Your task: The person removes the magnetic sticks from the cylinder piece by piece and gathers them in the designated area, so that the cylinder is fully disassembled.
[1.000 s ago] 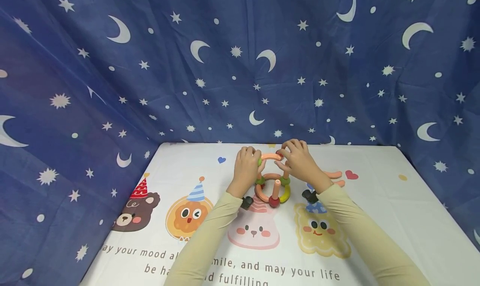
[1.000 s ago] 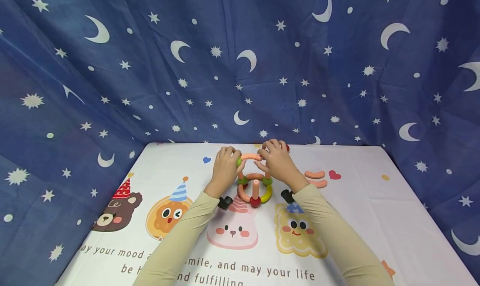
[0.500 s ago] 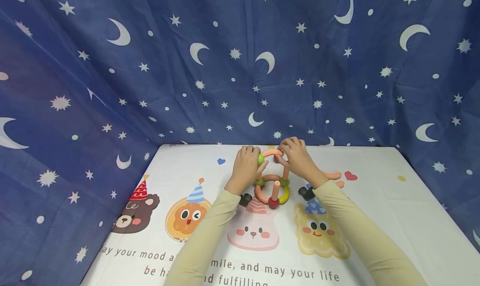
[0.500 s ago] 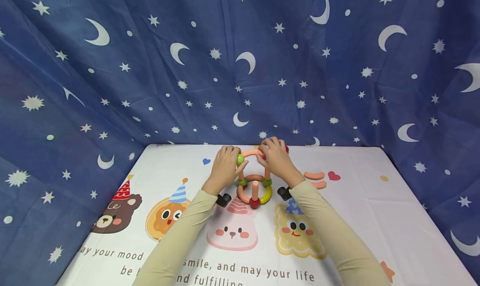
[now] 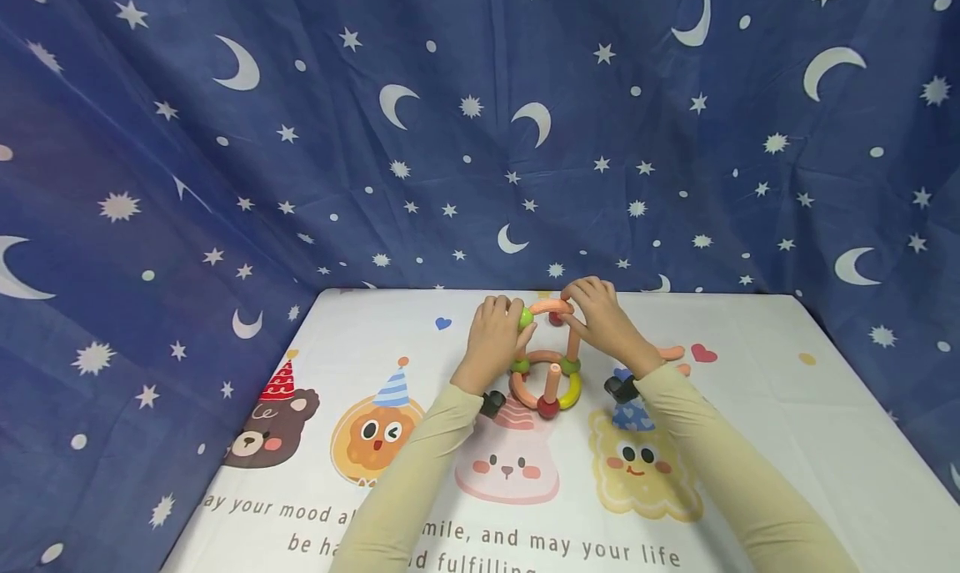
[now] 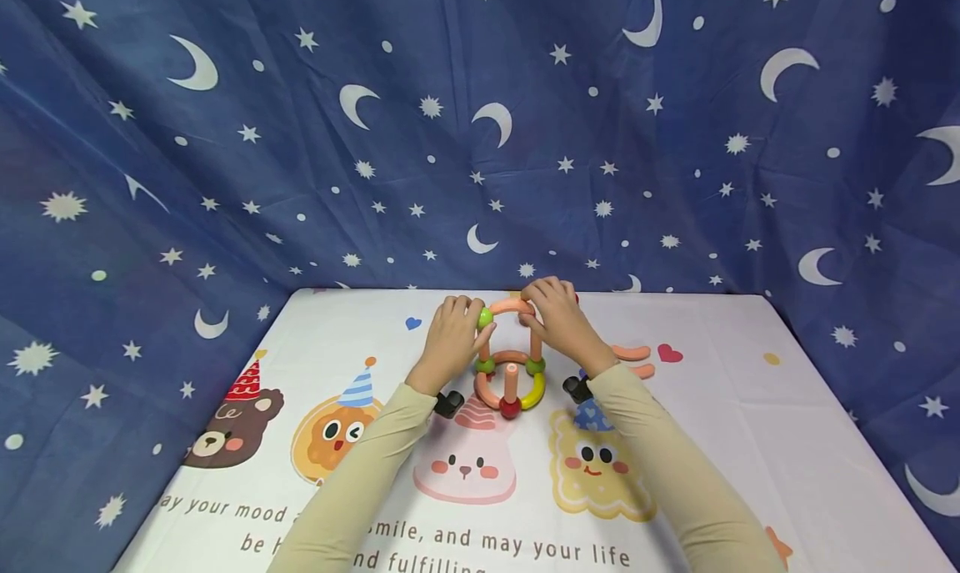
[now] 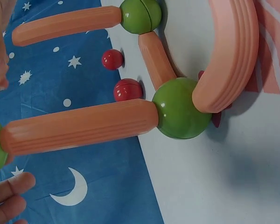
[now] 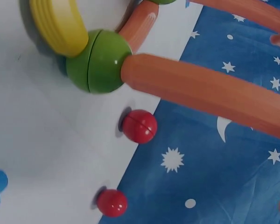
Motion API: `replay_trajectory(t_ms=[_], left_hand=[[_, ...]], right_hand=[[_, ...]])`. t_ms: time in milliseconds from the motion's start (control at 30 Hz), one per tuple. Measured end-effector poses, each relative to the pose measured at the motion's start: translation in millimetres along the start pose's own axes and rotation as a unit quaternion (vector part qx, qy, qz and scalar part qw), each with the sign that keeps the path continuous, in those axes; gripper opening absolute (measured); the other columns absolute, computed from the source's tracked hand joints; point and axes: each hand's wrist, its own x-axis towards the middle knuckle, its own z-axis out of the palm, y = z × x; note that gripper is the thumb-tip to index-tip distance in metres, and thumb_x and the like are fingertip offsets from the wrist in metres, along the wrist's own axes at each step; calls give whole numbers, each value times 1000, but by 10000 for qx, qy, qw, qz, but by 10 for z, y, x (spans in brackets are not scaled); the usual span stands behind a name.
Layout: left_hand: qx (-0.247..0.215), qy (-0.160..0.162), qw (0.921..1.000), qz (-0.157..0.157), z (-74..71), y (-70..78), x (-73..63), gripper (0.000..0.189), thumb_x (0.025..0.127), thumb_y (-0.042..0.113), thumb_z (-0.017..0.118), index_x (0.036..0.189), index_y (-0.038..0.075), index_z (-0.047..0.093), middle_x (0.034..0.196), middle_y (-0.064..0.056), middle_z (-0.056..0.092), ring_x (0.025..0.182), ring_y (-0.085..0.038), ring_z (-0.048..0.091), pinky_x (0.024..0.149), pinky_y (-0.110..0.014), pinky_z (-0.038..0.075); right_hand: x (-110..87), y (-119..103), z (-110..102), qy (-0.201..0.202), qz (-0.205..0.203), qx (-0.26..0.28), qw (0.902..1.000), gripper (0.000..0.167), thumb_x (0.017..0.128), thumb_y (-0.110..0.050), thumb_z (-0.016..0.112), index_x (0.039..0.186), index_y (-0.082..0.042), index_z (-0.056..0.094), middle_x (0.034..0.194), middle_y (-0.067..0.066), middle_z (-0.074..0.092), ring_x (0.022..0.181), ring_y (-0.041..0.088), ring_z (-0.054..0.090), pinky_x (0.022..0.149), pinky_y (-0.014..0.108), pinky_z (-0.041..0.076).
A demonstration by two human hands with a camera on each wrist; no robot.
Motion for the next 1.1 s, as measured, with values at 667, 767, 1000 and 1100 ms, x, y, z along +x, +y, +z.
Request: replay_trajectory(t_ms=[667,767,1000,1100], left_hand=[[49,-316,9994,108,-51,-64,-30,33,94,41,51,106,10,51,95,-8,55,90,-23,49,80,-34,43],[-4,-411,9991,120,-63,-73,-28,33,94,40,51,107,10,51,96,-8,55,91,-23,49,80,-34,43],[-170,-596,9979,169,-67,-84,-21,31,93,38,52,111,12,51,100,-7,55,93,-22,49,84,-35,43],[-249,-637,9975,185,-65,-94,-22,30,93,37,51,111,13,51,100,-6,55,94,-22,48,86,-35,43]], right_hand=[[-57,-25,-98,-220,-1590,-325,9865,28,79,-6,72,106,-7,65,92,4,65,93,23,55,85,43,40],[-56,-18,-113,-99,-1755,-500,9832,33,75,-4,74,106,-8,66,92,4,66,93,22,56,83,42,42],[-72,-6,-127,-129,-1935,-976,9761,31,74,-3,74,104,-10,67,95,3,67,95,21,58,86,40,45],[-63,7,-114,-35,-1956,-971,9759,29,73,-2,75,100,-10,67,94,3,68,94,22,57,86,40,43]])
